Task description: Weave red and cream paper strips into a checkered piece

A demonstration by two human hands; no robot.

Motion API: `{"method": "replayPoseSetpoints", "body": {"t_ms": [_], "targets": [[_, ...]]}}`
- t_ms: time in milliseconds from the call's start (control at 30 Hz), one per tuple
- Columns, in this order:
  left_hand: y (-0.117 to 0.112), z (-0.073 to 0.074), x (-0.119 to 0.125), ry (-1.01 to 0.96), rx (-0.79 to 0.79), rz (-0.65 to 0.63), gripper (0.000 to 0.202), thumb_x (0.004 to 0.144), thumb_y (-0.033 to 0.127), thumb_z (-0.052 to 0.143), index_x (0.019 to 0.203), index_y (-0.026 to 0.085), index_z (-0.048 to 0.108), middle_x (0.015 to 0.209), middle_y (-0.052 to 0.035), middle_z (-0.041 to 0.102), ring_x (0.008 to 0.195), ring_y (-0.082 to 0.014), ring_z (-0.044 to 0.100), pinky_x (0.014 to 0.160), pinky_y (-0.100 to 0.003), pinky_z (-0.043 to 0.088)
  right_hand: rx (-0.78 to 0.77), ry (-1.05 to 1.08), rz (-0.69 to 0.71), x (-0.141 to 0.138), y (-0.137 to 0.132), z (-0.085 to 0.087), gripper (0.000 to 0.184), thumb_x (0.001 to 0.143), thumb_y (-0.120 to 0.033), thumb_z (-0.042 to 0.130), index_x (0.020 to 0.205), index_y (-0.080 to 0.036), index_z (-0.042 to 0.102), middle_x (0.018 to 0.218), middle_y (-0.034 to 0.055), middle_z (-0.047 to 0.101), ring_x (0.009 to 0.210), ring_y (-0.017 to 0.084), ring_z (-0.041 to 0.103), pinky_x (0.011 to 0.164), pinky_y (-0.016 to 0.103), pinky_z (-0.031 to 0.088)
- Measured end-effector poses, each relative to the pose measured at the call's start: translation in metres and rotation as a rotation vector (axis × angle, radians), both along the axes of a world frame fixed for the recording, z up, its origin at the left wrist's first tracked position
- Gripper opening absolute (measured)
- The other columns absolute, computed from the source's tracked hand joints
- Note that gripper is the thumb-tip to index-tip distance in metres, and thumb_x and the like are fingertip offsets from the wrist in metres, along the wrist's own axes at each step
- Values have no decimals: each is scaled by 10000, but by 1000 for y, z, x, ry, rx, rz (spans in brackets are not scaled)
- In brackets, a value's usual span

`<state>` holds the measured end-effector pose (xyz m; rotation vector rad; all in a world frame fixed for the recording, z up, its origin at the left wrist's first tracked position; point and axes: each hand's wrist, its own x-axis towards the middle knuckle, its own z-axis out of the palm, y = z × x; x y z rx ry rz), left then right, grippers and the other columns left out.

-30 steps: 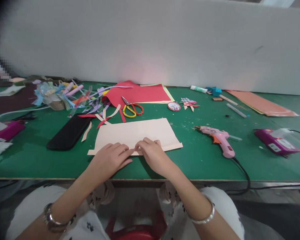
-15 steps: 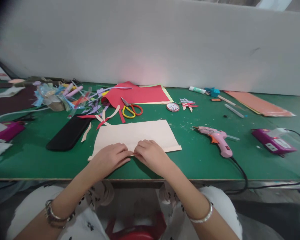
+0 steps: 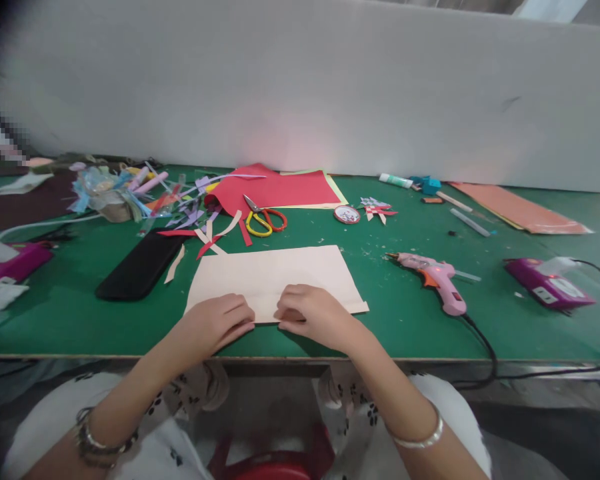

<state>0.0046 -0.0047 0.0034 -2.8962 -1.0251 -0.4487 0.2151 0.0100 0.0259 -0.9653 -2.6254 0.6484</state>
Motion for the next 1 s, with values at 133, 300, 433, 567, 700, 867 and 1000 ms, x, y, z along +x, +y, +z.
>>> {"method": "replayPoseSetpoints", "body": {"t_ms": [133, 300, 433, 567, 700, 867, 1000], "targets": [[-3, 3, -3, -18, -115, 8, 213, 857, 249, 404, 750, 146, 558, 727, -19, 558, 674, -131, 527, 577, -222, 405, -78, 6, -28, 2, -1, 2, 75, 771, -126, 513, 758, -159, 579, 782, 36, 565, 740, 115, 522, 636, 212, 410], [-6, 5, -2, -59, -167, 71, 233, 867, 243, 384, 745, 144, 556, 721, -15, 574, 698, -128, 548, 612, -224, 418, -68, -4, -51, 0, -3, 5, 119, 804, -144, 476, 761, -162, 585, 766, 32, 571, 732, 117, 517, 636, 220, 402], [-6, 6, -2, -15, -167, 145, 255, 872, 255, 367, 745, 147, 560, 719, -21, 589, 691, -139, 561, 609, -242, 423, -24, -40, -68, 0, -4, 5, 147, 828, -182, 449, 789, -155, 588, 767, 41, 570, 742, 129, 511, 653, 237, 402], [-5, 11, -4, -26, -222, 185, 212, 869, 238, 378, 791, 163, 560, 752, -10, 612, 702, -130, 572, 612, -231, 421, 16, -82, -98, 5, -2, 3, 196, 846, -213, 420, 774, -151, 591, 745, 46, 567, 722, 137, 509, 653, 258, 406], [-5, 17, -5, -7, -255, 183, 195, 862, 225, 392, 780, 168, 559, 749, -5, 613, 700, -125, 573, 609, -220, 418, -8, -94, -105, 13, 1, 3, 204, 854, -236, 411, 798, -159, 591, 771, 43, 576, 739, 136, 521, 669, 267, 412], [-5, 19, -3, 37, -248, 204, 220, 865, 233, 386, 788, 173, 584, 743, -10, 621, 693, -137, 586, 602, -233, 412, -4, -121, -131, 11, -1, 5, 210, 854, -232, 412, 771, -150, 587, 759, 46, 579, 738, 140, 516, 667, 265, 408], [-4, 18, -2, 55, -235, 230, 239, 867, 253, 386, 754, 165, 577, 723, -9, 620, 674, -135, 585, 586, -230, 400, 27, -149, -155, 5, -2, 5, 201, 844, -218, 431, 731, -146, 581, 732, 49, 583, 717, 144, 514, 649, 264, 395]]}}
